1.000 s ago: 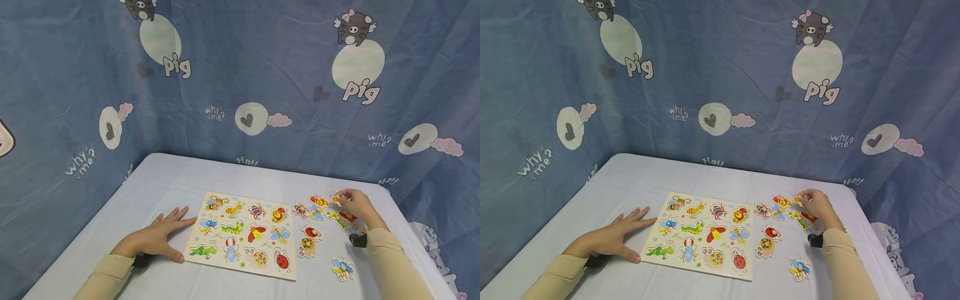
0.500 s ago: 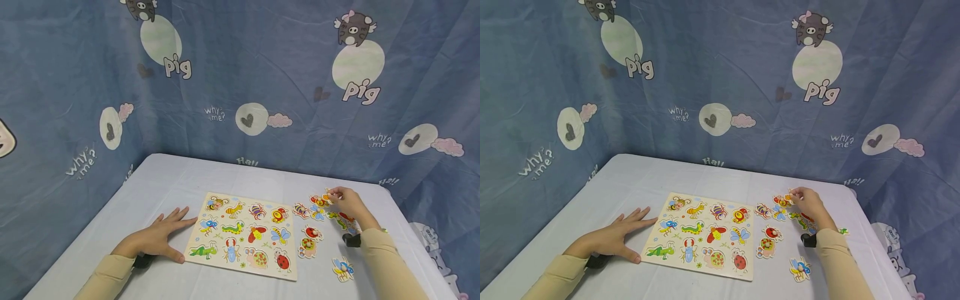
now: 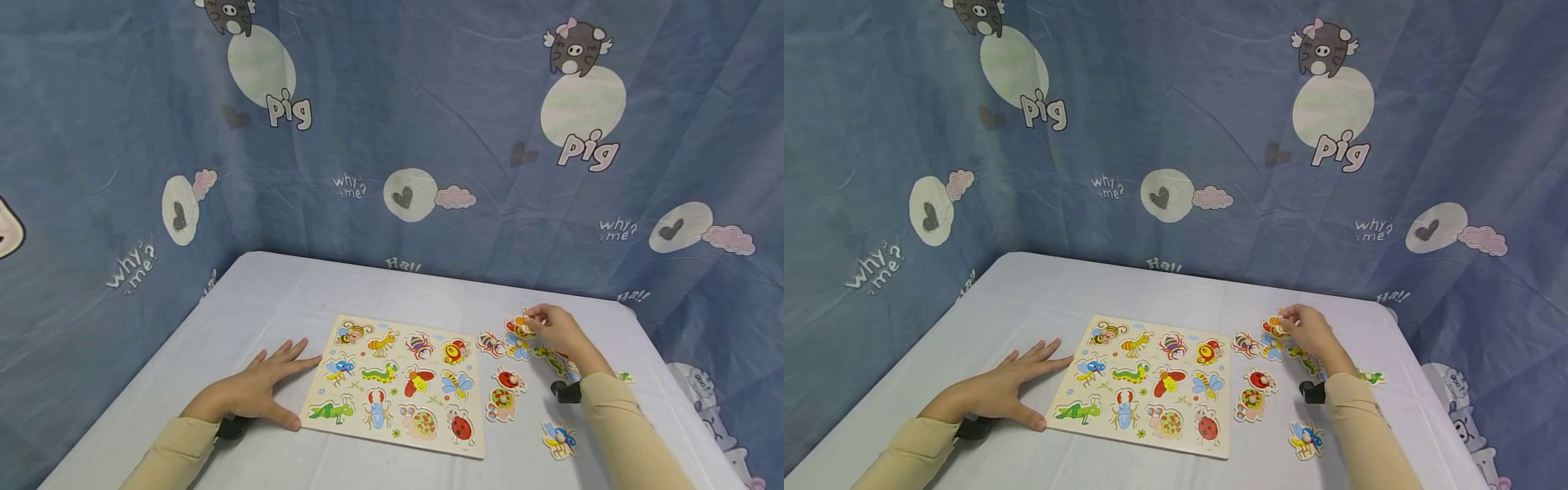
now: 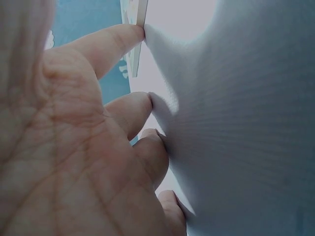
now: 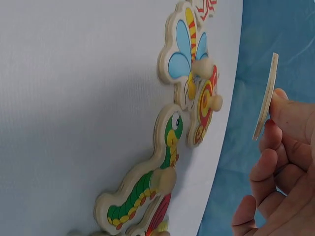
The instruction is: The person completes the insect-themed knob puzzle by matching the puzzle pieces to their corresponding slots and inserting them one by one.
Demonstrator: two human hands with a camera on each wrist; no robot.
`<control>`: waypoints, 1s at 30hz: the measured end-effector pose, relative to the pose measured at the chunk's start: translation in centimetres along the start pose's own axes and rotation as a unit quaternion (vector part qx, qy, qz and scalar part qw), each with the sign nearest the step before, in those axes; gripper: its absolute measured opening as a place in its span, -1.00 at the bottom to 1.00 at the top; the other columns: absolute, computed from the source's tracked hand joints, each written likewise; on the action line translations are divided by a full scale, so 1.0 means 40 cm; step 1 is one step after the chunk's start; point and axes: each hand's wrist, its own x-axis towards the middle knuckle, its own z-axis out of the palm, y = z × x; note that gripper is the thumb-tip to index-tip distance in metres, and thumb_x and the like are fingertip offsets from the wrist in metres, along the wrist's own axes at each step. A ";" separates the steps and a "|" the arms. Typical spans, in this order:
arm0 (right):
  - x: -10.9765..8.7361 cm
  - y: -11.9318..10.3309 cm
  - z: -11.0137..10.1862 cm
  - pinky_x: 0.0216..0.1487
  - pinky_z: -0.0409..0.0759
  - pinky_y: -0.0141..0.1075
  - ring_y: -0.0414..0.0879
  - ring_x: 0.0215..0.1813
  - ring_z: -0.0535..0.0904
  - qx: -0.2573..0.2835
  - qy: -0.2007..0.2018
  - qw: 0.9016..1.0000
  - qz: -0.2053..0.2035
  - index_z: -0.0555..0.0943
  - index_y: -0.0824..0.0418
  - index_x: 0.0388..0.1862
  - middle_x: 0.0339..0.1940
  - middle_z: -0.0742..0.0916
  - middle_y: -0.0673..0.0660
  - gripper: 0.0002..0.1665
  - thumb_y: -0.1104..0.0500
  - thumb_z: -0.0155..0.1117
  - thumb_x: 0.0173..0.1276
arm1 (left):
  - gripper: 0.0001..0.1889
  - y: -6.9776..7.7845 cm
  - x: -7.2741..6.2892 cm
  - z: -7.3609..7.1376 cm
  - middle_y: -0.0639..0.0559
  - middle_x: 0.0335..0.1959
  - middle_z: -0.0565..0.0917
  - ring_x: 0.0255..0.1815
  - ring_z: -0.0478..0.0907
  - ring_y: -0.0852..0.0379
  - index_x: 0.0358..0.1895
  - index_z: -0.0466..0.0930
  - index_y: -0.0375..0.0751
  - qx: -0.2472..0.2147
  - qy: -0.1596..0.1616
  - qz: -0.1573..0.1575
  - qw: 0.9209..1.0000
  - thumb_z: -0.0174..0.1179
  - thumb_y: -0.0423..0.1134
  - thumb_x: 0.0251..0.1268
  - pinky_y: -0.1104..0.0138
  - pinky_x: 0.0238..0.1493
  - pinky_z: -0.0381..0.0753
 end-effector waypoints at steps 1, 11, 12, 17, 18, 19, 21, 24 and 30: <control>-0.001 -0.003 0.001 -0.32 0.37 -0.30 -0.08 -0.27 0.41 0.000 -0.001 1.000 -0.001 0.63 0.41 0.06 -0.28 0.59 0.12 -0.72 0.17 0.23 0.65 | 0.24 0.000 0.000 0.000 -0.29 0.80 -0.01 0.78 -0.24 -0.53 0.67 0.34 0.10 0.000 0.001 0.000 1.000 0.75 0.20 -0.23 -0.57 0.60 -0.35; 0.008 -0.028 0.025 -0.33 0.36 -0.29 -0.08 -0.29 0.40 -0.004 -0.004 1.000 -0.010 0.64 0.38 0.05 -0.29 0.59 0.11 -0.73 0.16 0.24 0.65 | 0.24 0.003 -0.001 0.000 -0.31 0.80 0.00 0.78 -0.24 -0.54 0.67 0.35 0.09 -0.001 0.003 0.002 1.000 0.75 0.22 -0.24 -0.57 0.60 -0.34; 0.010 -0.031 0.028 -0.32 0.36 -0.29 -0.08 -0.29 0.40 -0.003 -0.005 1.000 -0.008 0.64 0.37 0.06 -0.28 0.60 0.11 -0.73 0.15 0.24 0.65 | 0.24 0.003 -0.001 0.000 -0.31 0.80 0.00 0.78 -0.24 -0.54 0.67 0.35 0.09 -0.001 0.002 0.002 1.000 0.75 0.22 -0.24 -0.57 0.60 -0.34; 0.015 -0.052 0.040 -0.31 0.36 -0.31 -0.09 -0.28 0.41 0.007 -0.006 1.000 -0.011 0.65 0.38 0.07 -0.28 0.61 0.11 -0.72 0.15 0.25 0.65 | 0.24 0.001 0.000 0.000 -0.30 0.80 -0.01 0.78 -0.24 -0.53 0.67 0.35 0.09 -0.002 0.002 0.002 1.000 0.75 0.21 -0.24 -0.57 0.59 -0.35; 0.015 -0.057 0.043 -0.31 0.36 -0.31 -0.09 -0.28 0.41 0.011 -0.007 1.000 -0.012 0.65 0.39 0.07 -0.28 0.61 0.12 -0.72 0.15 0.25 0.65 | 0.24 0.001 0.001 0.000 -0.30 0.80 -0.01 0.78 -0.24 -0.53 0.67 0.35 0.09 -0.002 0.001 0.002 1.000 0.75 0.21 -0.24 -0.57 0.60 -0.36; 0.015 -0.061 0.045 -0.32 0.36 -0.32 -0.09 -0.28 0.41 0.013 -0.006 1.000 -0.015 0.65 0.39 0.08 -0.28 0.62 0.12 -0.72 0.16 0.26 0.64 | 0.24 0.000 0.001 0.000 -0.30 0.80 -0.01 0.78 -0.25 -0.53 0.67 0.35 0.09 -0.002 0.001 0.002 1.000 0.75 0.20 -0.24 -0.57 0.59 -0.36; 0.016 -0.069 0.050 -0.32 0.37 -0.32 -0.09 -0.29 0.41 0.016 -0.009 1.000 -0.017 0.65 0.39 0.08 -0.26 0.62 0.12 -0.71 0.16 0.26 0.64 | 0.24 -0.001 0.001 0.000 -0.30 0.80 -0.01 0.78 -0.25 -0.53 0.67 0.35 0.10 -0.002 0.001 0.002 1.000 0.75 0.20 -0.24 -0.57 0.59 -0.36; 0.016 -0.079 0.055 -0.34 0.38 -0.32 -0.09 -0.30 0.41 0.016 -0.011 1.000 -0.024 0.64 0.39 0.09 -0.26 0.63 0.13 -0.71 0.16 0.26 0.64 | 0.24 -0.002 0.001 0.001 -0.29 0.80 -0.01 0.78 -0.25 -0.53 0.67 0.34 0.10 0.000 0.001 0.004 1.000 0.75 0.20 -0.24 -0.57 0.59 -0.35; 0.019 -0.104 0.066 -0.37 0.38 -0.32 -0.10 -0.34 0.39 0.015 -0.020 0.999 -0.029 0.63 0.38 0.10 -0.26 0.62 0.12 -0.69 0.13 0.24 0.67 | 0.24 -0.002 0.001 0.000 -0.29 0.80 -0.01 0.78 -0.24 -0.54 0.67 0.35 0.10 0.001 0.002 0.005 1.000 0.75 0.21 -0.24 -0.57 0.59 -0.34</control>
